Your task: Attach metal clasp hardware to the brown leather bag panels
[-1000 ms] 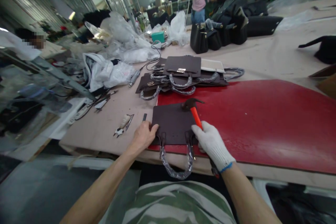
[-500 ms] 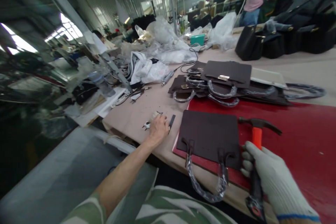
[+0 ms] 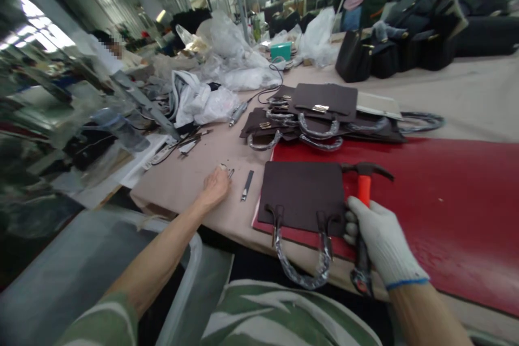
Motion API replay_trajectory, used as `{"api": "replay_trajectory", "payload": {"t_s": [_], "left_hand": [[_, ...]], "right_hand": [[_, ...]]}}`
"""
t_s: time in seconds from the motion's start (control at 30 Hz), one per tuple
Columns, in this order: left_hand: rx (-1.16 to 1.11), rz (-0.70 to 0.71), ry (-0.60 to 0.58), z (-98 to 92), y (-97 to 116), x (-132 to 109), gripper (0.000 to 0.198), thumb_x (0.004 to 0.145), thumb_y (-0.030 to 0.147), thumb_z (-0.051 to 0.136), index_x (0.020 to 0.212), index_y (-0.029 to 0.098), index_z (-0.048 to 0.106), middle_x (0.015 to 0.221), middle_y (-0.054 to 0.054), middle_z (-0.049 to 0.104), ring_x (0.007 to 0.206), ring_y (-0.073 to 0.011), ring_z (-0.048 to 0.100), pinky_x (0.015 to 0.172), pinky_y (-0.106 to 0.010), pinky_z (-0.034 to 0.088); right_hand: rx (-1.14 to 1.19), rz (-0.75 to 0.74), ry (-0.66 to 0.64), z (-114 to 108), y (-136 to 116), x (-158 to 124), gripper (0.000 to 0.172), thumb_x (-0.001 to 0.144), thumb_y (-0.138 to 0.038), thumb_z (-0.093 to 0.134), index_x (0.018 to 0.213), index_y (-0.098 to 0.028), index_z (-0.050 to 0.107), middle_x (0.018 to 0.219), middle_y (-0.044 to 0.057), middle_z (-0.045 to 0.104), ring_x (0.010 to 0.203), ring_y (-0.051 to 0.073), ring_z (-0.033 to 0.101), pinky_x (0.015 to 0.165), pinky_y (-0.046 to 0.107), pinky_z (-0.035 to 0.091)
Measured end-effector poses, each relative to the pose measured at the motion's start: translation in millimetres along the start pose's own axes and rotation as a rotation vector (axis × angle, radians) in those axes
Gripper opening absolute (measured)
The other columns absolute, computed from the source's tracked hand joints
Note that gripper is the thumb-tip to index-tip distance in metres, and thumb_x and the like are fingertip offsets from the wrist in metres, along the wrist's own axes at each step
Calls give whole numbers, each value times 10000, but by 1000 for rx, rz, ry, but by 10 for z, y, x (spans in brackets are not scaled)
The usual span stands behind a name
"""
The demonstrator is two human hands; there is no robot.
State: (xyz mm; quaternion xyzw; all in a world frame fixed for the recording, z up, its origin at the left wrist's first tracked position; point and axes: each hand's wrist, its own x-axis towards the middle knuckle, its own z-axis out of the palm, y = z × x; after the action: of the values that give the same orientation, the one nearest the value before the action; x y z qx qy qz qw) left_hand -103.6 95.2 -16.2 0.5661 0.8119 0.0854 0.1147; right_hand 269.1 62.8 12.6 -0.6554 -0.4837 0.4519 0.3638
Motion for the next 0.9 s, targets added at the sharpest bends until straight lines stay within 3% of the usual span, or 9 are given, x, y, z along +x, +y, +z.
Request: {"api": "replay_trajectory", "payload": {"t_s": [0.1,0.2,0.27,0.37,0.43,0.5,0.57,0.67,0.9], "left_hand": [[-59,-8,-33,-18,26,28,170,840,84,553,956,116,673,1202,-258,681,1265,-415,604,1095,-547,443],[-159,-16,-75,-72,98,34,150,853,117,561,976,110,646,1079,-253,715,1179,-418,663,1061,-597,475],[-254,-14,-106,-95,199,-24,194,916,171,516,1072,110,613,968,-191,738,999,-341,741,968,-546,559],[-799,9,-270,-43,440,-232,313,944,259,546,1235,146,537,891,-86,751,847,-228,768,909,-445,613],[-1288,32,-451,57,644,-408,412,861,318,703,1215,170,554,877,-59,759,894,-218,773,946,-428,607],[-1538,53,-571,185,852,-560,478,748,356,832,1124,178,596,874,-51,770,931,-226,772,944,-411,607],[-1558,76,-580,305,1031,-659,481,687,368,885,1028,170,609,873,-58,781,900,-224,772,868,-373,621],[-1450,131,-493,423,1193,-709,445,667,335,899,938,163,591,866,-64,790,823,-209,772,768,-318,617],[-1343,202,-350,461,1239,-726,362,782,393,811,927,176,560,850,-55,793,778,-181,768,736,-277,593]], "right_hand": [[261,262,80,25,21,-7,192,896,-331,621,849,-234,462,609,-52,480,407,97,448,380,231,436],[353,292,98,39,-1,-15,204,889,-309,640,857,-228,456,607,-67,474,399,80,424,367,207,410],[360,291,103,39,-11,-22,205,895,-306,643,854,-224,460,601,-64,484,395,79,428,366,205,413],[363,293,108,34,-9,-29,193,913,-290,624,842,-220,458,585,-64,487,394,82,436,361,203,420],[360,294,106,32,-6,-31,186,923,-280,609,837,-220,456,576,-68,482,391,82,433,357,204,420],[356,293,102,30,-6,-32,181,931,-280,601,837,-220,458,574,-69,479,390,84,435,355,206,421],[353,290,99,29,-6,-32,181,938,-283,592,836,-220,456,570,-71,474,388,86,438,355,209,422],[354,287,96,29,2,-27,189,941,-281,588,831,-223,447,568,-73,472,383,88,444,357,212,425],[351,288,109,36,36,-1,194,922,-277,612,831,-222,451,559,-65,490,364,96,450,336,213,410]]}}
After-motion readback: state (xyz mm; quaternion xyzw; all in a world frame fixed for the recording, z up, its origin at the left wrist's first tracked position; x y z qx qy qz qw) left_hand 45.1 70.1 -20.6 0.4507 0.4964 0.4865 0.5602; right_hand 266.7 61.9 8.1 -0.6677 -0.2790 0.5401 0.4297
